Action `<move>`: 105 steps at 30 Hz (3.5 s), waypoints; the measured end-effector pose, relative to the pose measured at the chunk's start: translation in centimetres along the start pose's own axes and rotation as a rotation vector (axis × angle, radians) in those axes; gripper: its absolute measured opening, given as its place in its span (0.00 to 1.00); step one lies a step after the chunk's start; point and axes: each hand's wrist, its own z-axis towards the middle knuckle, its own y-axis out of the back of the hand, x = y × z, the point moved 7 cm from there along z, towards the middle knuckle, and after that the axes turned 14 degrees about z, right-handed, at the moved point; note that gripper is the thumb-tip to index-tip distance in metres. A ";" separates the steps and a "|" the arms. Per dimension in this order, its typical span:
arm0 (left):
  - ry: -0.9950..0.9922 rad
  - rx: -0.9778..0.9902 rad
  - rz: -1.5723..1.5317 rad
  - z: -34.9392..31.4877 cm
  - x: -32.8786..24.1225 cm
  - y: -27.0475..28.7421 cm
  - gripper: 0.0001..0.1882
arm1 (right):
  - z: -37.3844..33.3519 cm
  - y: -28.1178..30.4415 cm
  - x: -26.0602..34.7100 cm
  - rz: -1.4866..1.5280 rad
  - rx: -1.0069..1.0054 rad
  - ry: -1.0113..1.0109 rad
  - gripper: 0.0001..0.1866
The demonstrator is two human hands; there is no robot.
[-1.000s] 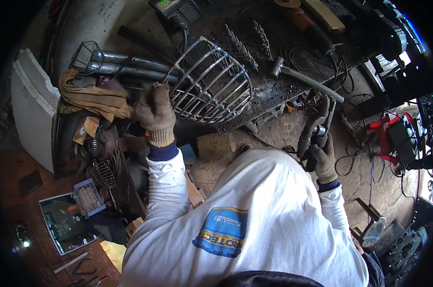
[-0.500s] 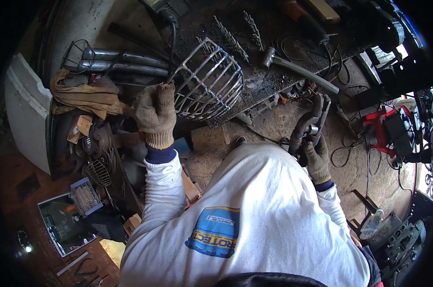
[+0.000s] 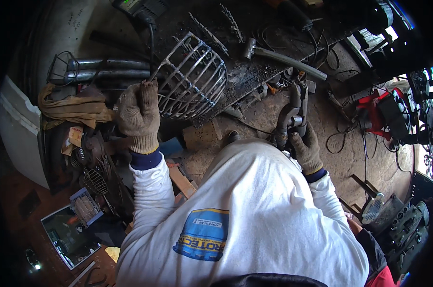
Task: The person welds the joints of a curved metal grille using a welding tool held in their right hand while wearing work gloves.
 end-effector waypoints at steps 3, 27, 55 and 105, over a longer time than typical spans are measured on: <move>-0.161 -0.060 0.063 1.3 -2.2 0.8 0.15 | 0.3 -0.5 0.3 -0.013 0.046 -0.002 0.24; -0.169 0.194 -0.047 2.9 -4.4 -1.6 0.26 | 2.5 -3.7 0.9 -0.250 0.108 0.187 0.28; 0.011 0.299 -0.308 2.4 1.1 -2.9 0.24 | 1.4 -1.7 1.1 -0.029 -0.015 0.002 0.20; -0.652 0.850 0.403 -10.0 -10.7 -5.5 0.19 | 1.5 0.5 0.7 -0.014 -0.201 -0.008 0.22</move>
